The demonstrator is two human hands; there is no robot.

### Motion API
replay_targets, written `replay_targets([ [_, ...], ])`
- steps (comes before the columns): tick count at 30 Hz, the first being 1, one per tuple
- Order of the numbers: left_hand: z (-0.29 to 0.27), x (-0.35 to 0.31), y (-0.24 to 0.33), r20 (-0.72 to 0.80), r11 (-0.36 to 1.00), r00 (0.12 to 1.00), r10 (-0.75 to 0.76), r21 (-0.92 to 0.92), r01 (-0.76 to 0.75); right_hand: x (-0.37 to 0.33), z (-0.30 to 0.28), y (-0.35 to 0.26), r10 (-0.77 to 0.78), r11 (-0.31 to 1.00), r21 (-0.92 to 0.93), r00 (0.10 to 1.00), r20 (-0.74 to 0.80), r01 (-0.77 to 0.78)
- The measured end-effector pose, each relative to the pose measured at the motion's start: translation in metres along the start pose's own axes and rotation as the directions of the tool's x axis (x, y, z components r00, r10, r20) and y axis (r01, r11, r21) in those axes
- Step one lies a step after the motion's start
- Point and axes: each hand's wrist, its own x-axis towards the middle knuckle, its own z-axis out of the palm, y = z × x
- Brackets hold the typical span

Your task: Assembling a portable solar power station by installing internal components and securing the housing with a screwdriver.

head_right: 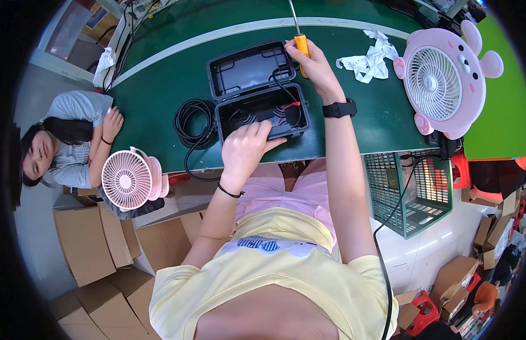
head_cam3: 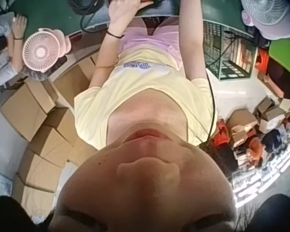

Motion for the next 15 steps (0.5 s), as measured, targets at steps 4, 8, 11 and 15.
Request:
replay_targets([
  [4,-0.015,0.0,-0.01,-0.03,0.975,0.999,-0.033,-0.219,0.026,-0.017,-0.003,-0.014,-0.181,0.956,0.231,0.983,-0.014,0.179],
  [8,-0.018,-0.003,-0.016,0.049,0.927,0.999,-0.007,-0.374,0.024,-0.037,0.004,-0.04,-0.276,0.939,0.195,0.959,-0.069,0.284],
  [11,-0.019,0.001,-0.014,0.063,0.941,0.997,0.051,-0.339,-0.027,-0.049,0.003,-0.044,-0.342,0.917,0.154,0.923,-0.178,0.369],
  [15,-0.015,0.015,-0.005,0.163,0.967,0.984,0.066,-0.253,-0.023,-0.065,0.007,-0.043,-0.38,0.903,0.096,0.884,-0.273,0.418],
])
